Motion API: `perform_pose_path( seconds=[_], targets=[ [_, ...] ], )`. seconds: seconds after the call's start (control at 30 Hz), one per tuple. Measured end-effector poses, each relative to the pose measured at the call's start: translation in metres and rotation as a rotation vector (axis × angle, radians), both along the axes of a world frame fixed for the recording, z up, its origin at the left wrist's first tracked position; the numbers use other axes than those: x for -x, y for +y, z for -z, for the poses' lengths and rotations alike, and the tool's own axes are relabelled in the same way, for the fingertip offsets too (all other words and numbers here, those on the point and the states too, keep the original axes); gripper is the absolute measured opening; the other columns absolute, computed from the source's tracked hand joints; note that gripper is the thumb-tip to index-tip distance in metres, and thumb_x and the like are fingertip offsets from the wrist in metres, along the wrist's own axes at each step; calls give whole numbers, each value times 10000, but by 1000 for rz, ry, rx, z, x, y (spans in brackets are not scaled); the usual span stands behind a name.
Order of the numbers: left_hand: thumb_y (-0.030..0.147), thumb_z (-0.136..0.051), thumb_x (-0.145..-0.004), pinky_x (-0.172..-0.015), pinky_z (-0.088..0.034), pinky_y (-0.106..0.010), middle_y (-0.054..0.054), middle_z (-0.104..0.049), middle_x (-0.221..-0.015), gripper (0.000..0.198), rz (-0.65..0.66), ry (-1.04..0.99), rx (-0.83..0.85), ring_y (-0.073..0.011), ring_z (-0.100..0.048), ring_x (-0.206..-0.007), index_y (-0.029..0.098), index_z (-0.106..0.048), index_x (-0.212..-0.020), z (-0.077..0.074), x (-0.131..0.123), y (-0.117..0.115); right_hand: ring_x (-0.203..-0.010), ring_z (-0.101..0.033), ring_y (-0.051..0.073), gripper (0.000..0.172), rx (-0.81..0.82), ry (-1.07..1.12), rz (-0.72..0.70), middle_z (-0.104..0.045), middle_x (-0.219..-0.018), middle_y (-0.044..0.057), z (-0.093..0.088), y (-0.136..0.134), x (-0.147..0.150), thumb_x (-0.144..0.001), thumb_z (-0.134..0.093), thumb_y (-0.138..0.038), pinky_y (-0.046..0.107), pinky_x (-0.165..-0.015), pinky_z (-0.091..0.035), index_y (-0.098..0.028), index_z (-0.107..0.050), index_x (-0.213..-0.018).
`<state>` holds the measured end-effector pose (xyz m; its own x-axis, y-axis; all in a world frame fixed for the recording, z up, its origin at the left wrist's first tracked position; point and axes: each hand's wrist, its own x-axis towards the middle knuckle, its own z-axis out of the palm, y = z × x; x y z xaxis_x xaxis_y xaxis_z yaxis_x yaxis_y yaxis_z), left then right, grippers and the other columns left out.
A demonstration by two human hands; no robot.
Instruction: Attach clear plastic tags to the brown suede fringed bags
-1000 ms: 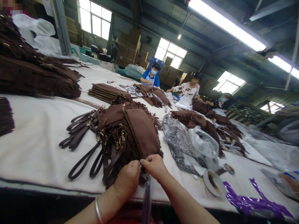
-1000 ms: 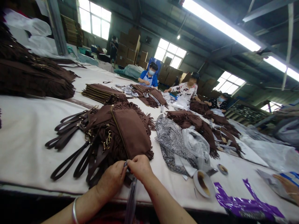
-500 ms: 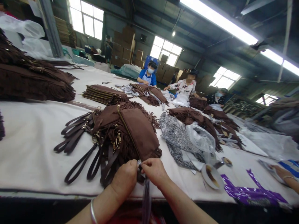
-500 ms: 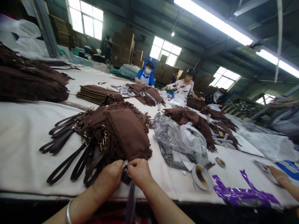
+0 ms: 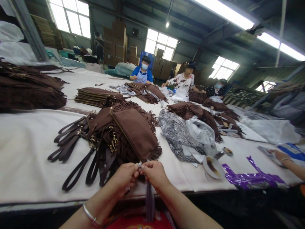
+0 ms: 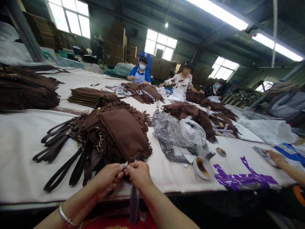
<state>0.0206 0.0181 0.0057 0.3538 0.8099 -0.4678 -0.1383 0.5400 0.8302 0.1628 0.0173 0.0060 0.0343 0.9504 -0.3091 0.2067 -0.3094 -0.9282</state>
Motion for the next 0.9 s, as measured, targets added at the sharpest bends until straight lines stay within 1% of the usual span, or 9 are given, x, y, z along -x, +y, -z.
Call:
perform_pose_path(
  seconds=[0.1, 0.23, 0.37, 0.47, 0.57, 0.67, 0.73, 0.8, 0.9],
  targets=[
    [496, -693, -652, -373, -75, -162, 98, -349, -528, 395, 1, -183, 136, -17, -150, -396, 144, -544, -752, -1, 2, 0, -346, -370, 70, 178, -3, 5, -7, -495, -398, -43, 5, 2, 0, -684, -553, -234, 192, -357, -253, -135, -686, -620],
    [431, -668, -699, -364, -85, -154, 105, -314, -502, 314, -20, -237, 263, -19, -133, -390, 158, -516, -730, -2, 2, -1, -355, -422, 87, 197, -25, -98, -23, -561, -439, -17, 11, 4, 1, -702, -542, -245, 203, -369, -286, -144, -694, -628],
    [536, -596, -731, -371, -118, -170, 99, -326, -497, 366, -57, -62, 114, -40, -167, -387, 183, -503, -709, -6, -6, -10, -397, -504, 115, 220, -1, -306, -53, -595, -449, 15, 11, 4, -2, -707, -570, -272, 213, -406, -320, -149, -657, -547],
    [537, -496, -780, -395, -185, -201, 79, -379, -499, 358, -103, 176, -79, -70, -243, -396, 188, -521, -702, -5, -11, -17, -476, -533, 114, 219, -93, -340, -65, -599, -473, 11, 4, -2, -6, -712, -577, -252, 211, -478, -359, -148, -641, -530],
    [459, -441, -821, -454, -261, -241, 52, -414, -491, 337, -115, 388, -308, -110, -348, -448, 192, -517, -631, -1, -11, -20, -460, -454, 82, 253, -79, -118, -41, -532, -481, -25, -6, -12, -6, -742, -585, -303, 199, -460, -325, -147, -595, -543],
    [412, -435, -845, -527, -310, -263, 23, -473, -523, 343, -114, 510, -492, -142, -443, -534, 197, -509, -587, 0, -11, -22, -357, -241, 36, 285, 163, 283, 17, -389, -457, -93, -11, -21, 2, -742, -623, -424, 177, -358, -154, -173, -525, -648],
    [399, -443, -851, -554, -332, -264, 7, -523, -572, 332, -128, 506, -530, -151, -481, -579, 193, -533, -608, 0, -11, -24, -342, -140, 24, 308, 274, 545, 62, -328, -440, -128, -9, -25, 8, -715, -673, -446, 165, -342, -87, -194, -495, -717],
    [417, -459, -847, -533, -340, -253, 11, -525, -577, 324, -149, 421, -442, -141, -474, -557, 188, -547, -635, -1, -13, -27, -340, -89, 19, 339, 328, 791, 76, -277, -408, -149, -3, -26, 13, -703, -711, -425, 156, -329, -83, -202, -457, -697],
    [503, -495, -822, -418, -277, -214, 63, -411, -486, 347, -172, 166, -134, -96, -352, -417, 195, -514, -663, -2, -13, -29, -324, -53, 11, 457, 406, 1092, 45, -201, -360, -155, 9, -27, 17, -762, -691, -407, 148, -309, -101, -209, -326, -570]
  ],
)
